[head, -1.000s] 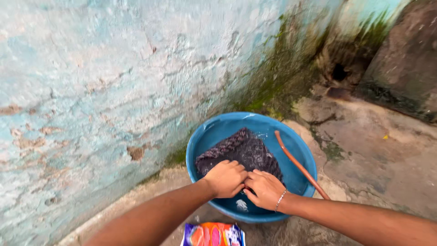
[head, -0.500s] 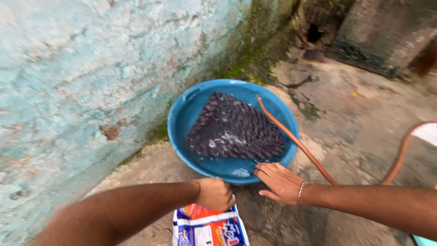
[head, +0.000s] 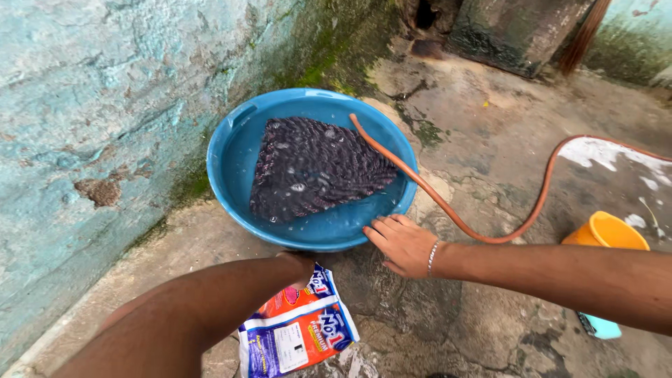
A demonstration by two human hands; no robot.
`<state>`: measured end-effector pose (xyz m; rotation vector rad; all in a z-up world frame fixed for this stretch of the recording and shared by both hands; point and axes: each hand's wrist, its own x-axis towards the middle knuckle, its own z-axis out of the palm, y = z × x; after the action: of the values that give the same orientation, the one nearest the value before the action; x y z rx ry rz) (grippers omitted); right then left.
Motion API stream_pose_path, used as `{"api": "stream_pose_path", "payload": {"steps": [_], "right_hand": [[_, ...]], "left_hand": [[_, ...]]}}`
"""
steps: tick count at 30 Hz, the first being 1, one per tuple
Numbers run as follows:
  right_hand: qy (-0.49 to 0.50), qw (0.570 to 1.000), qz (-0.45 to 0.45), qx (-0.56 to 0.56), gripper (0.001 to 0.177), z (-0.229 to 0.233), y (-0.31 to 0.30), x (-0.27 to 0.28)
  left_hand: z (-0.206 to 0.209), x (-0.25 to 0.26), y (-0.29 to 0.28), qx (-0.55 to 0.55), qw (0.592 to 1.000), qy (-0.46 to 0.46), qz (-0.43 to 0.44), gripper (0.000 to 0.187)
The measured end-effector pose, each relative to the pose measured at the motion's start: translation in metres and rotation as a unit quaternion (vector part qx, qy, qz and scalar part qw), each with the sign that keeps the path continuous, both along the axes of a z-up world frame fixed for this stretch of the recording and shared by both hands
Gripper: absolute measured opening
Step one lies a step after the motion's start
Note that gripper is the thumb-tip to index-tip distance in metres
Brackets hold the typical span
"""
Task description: The person scrubs a knitted garment by hand on the ground and then washes and rinses it in a basin of water.
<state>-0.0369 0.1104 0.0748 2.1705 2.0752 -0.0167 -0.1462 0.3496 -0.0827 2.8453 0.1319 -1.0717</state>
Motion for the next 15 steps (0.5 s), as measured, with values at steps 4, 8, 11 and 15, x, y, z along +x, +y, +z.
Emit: {"api": "stream_pose_path", "payload": {"steps": [4,8,11,15], "right_hand": [[-0.013,1.000,-0.011,0.020,0.079,0.001,0.002,-0.006],[-0.015,1.000,-0.003,0.015,0.079,0.003,0.001,-0.005],[-0.019,1.000,0.017,0.008,0.077,0.003,0.002,0.000],[-0.019,0.998,0.052,-0.023,0.078,0.003,0.004,0.016]], "left_hand": [[-0.010,0.009,0.006,-0.014,0.999,0.002,-0.037,0.042],[-0.045,0.026,0.030,-0.105,0.983,-0.003,-0.147,0.034],[-0.059,0.024,0.065,-0.182,0.958,0.009,-0.224,0.028],[-0.016,-0.002,0.156,-0.168,0.979,0.113,-0.035,0.019]]}}
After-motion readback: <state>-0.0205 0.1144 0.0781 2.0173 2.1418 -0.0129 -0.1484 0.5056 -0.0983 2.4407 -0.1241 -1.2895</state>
